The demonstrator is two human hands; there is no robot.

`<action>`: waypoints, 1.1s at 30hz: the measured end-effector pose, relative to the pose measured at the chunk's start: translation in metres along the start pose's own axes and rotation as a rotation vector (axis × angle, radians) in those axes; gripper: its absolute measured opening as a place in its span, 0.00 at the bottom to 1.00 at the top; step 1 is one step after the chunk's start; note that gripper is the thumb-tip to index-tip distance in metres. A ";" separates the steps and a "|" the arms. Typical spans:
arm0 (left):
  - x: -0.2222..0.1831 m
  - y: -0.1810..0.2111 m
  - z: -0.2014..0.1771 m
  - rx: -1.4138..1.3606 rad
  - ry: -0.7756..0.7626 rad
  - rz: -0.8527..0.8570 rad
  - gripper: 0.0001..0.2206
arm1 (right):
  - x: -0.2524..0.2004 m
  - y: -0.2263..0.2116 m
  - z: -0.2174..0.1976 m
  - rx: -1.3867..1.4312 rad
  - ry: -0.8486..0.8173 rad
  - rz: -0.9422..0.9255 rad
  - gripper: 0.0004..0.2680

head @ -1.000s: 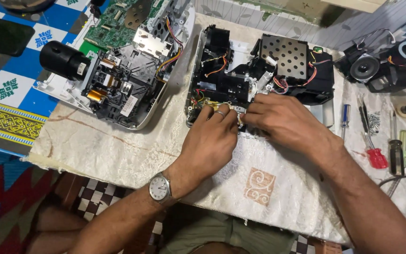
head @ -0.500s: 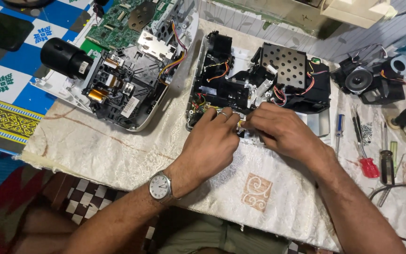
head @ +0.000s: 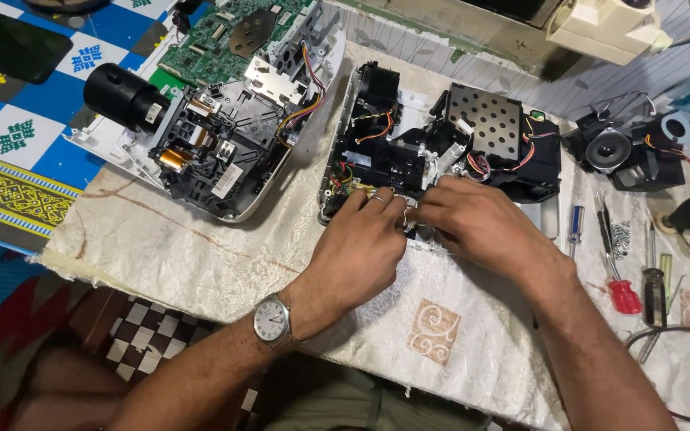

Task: Disassembling and repairing the internal components of an electronic device, involving unscrewing parts and manipulating ribbon cables.

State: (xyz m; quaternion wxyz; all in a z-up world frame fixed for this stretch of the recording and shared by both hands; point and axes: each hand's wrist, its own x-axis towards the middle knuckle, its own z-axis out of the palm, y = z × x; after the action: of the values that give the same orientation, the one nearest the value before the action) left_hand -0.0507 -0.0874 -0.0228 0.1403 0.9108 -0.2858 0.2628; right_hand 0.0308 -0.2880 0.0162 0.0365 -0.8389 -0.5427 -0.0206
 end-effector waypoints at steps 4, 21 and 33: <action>0.002 0.000 0.004 -0.004 -0.075 -0.028 0.09 | 0.005 -0.005 -0.004 -0.067 0.008 -0.019 0.02; 0.061 -0.053 0.047 -0.085 -0.308 -0.185 0.08 | 0.008 -0.012 -0.020 0.039 0.012 -0.022 0.02; 0.064 -0.052 0.032 -0.164 -0.335 -0.205 0.05 | 0.014 -0.008 -0.019 0.146 -0.063 -0.004 0.06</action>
State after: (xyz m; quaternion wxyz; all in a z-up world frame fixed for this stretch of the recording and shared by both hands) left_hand 0.0372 -0.0875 -0.0186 0.1907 0.9516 -0.2313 0.0677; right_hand 0.0298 -0.2735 0.0362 0.0803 -0.8332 -0.5453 0.0452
